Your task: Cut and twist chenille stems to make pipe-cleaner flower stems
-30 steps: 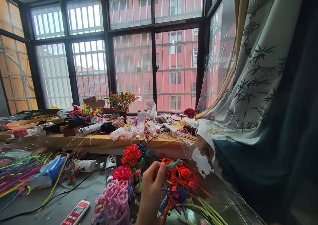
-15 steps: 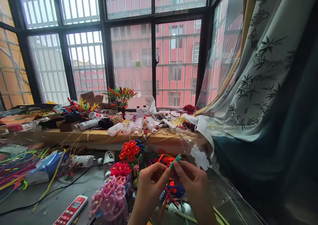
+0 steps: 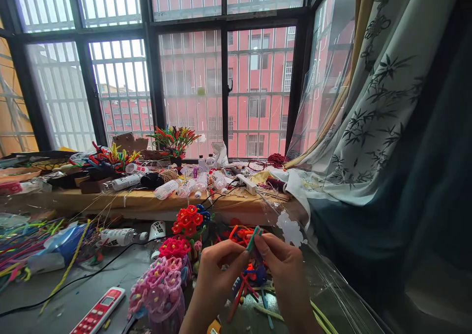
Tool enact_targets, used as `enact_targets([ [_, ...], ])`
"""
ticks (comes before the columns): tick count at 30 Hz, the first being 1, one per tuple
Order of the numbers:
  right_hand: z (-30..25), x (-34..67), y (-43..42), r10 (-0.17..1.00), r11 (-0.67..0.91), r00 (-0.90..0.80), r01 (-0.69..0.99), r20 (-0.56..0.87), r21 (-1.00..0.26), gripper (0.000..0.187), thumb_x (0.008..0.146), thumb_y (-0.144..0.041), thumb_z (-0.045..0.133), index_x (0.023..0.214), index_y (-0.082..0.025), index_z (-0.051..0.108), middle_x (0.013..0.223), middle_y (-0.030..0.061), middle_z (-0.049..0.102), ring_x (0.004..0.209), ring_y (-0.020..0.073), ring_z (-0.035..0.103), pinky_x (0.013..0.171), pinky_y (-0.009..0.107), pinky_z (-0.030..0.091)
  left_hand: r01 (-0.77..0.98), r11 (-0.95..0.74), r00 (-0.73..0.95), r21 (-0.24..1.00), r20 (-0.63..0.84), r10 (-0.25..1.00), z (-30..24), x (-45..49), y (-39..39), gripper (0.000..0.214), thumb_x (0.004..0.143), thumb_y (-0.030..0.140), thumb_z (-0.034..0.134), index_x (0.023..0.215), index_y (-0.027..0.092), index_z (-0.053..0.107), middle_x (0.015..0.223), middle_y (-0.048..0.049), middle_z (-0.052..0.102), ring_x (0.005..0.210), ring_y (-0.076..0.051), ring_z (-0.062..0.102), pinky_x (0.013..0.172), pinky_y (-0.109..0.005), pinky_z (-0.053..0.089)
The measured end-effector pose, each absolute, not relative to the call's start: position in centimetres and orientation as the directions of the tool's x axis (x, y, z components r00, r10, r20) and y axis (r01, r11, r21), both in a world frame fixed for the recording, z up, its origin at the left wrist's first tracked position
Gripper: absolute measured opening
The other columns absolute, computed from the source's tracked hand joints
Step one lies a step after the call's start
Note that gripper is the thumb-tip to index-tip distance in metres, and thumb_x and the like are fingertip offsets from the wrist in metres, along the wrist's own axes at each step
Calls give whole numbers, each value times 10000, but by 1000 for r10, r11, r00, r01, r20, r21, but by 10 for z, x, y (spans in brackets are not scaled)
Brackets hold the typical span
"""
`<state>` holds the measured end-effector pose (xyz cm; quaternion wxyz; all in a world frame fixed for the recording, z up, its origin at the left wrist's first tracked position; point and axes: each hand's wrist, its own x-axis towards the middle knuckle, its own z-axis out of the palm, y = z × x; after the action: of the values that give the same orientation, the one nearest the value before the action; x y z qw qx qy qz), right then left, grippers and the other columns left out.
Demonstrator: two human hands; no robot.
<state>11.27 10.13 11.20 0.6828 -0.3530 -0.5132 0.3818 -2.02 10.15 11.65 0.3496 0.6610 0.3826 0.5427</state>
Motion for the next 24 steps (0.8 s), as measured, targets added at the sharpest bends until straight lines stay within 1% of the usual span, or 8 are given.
enact_targets([
  [4, 111, 113, 101, 886, 457, 179, -170, 429, -873, 345, 771, -422, 684, 560, -152, 638, 592, -17, 444, 572, 118, 389, 493, 214, 345, 161, -489, 122, 857, 475, 872, 114, -21, 102, 253, 757, 336, 673, 590, 147, 667, 525, 13, 505, 491, -94, 438, 464, -186, 332],
  [9, 107, 115, 105, 914, 405, 112, -225, 390, -886, 270, 763, -420, 706, 698, -160, 739, 647, 3, 538, 598, 126, 453, 512, 213, 388, 170, -528, 133, 832, 511, 849, 117, -21, 100, 247, 771, 280, 657, 563, 147, 659, 534, 9, 523, 496, -88, 432, 476, -191, 315],
  [12, 106, 117, 107, 924, 383, 96, -259, 371, -887, 250, 732, -414, 740, 725, -165, 758, 648, 10, 580, 617, 137, 488, 547, 222, 418, 213, -542, 148, 813, 521, 841, 120, -21, 99, 237, 777, 261, 651, 569, 149, 668, 530, 13, 514, 502, -88, 423, 485, -195, 305],
  [15, 107, 118, 107, 927, 375, 121, -258, 355, -891, 251, 705, -415, 760, 715, -164, 765, 607, 7, 582, 585, 135, 486, 519, 223, 411, 265, -550, 180, 792, 520, 835, 119, -22, 100, 237, 787, 257, 643, 577, 150, 671, 529, 15, 503, 507, -89, 416, 488, -198, 301],
  [18, 108, 118, 105, 917, 396, 148, -241, 370, -886, 238, 701, -408, 763, 723, -171, 771, 585, -2, 584, 547, 121, 464, 502, 223, 395, 306, -552, 224, 776, 505, 834, 117, -24, 101, 250, 803, 273, 628, 588, 152, 667, 538, 9, 514, 519, -98, 431, 493, -201, 309],
  [21, 108, 117, 105, 912, 408, 163, -258, 377, -876, 209, 701, -388, 767, 734, -182, 774, 565, -16, 576, 518, 107, 446, 499, 222, 387, 316, -542, 237, 779, 489, 840, 116, -25, 102, 265, 813, 295, 615, 595, 152, 663, 540, 7, 517, 513, -99, 436, 489, -201, 313],
  [24, 106, 116, 105, 902, 429, 177, -252, 395, -867, 191, 720, -371, 754, 746, -183, 775, 563, -17, 578, 516, 110, 459, 499, 225, 393, 325, -528, 243, 784, 471, 848, 116, -26, 101, 285, 815, 317, 611, 587, 149, 650, 532, 8, 513, 501, -96, 430, 477, -198, 310],
])
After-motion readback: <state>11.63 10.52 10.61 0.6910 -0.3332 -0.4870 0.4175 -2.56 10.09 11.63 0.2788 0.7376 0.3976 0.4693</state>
